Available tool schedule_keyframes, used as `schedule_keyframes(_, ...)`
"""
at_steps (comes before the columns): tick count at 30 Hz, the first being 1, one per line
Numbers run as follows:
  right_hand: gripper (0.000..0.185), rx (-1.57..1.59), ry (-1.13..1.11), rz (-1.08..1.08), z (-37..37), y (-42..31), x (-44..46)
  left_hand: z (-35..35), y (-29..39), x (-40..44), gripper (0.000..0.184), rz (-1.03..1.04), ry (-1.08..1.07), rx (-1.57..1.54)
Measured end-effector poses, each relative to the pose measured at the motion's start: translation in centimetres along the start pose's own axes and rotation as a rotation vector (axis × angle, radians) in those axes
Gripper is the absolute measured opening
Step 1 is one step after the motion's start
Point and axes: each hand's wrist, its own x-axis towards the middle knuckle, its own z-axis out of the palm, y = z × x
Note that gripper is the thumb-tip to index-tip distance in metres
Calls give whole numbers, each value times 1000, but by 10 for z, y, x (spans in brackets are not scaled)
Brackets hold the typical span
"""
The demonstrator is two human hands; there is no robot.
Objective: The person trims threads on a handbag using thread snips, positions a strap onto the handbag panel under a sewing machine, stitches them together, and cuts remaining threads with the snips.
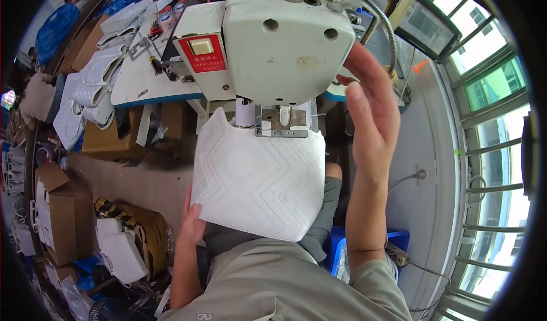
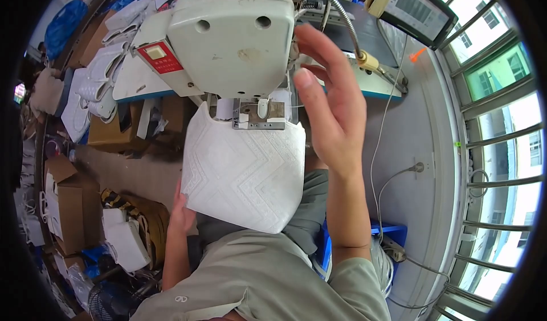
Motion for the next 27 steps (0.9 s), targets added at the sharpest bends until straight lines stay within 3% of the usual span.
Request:
schedule_keyframes(4,51,4,12,12,10,-6,7,-5,10,-11,100,40,31,131)
schedule_keyframes(6,51,252,141,138,19,-17,12,-3,13,-13,100,29,16,154)
schedule_keyframes(9,51,341,196,211,20,-20,16,-7,6,-16,100,55,-4,177)
schedule_keyframes(15,47,462,254,188,11,0,11,-8,5,-20,95,78,20,164)
schedule_keyframes(17,39,504,-42,-110,-4,30,-7,-10,3,-21,92,93,11,157)
schedule_keyframes(19,36,287,-132,-244,-6,47,-18,-2,5,-23,91,88,24,163)
schedule_keyframes(21,30,288,-118,-232,-8,49,-30,3,5,-27,90,72,38,173)
schedule_keyframes(24,20,245,104,142,-5,49,-36,12,10,-27,96,65,75,244)
schedule_keyframes(25,20,248,111,137,-3,54,-33,17,12,-29,93,49,69,226)
schedule_keyframes(27,24,148,253,509,-1,65,-22,20,12,-33,92,30,62,222)
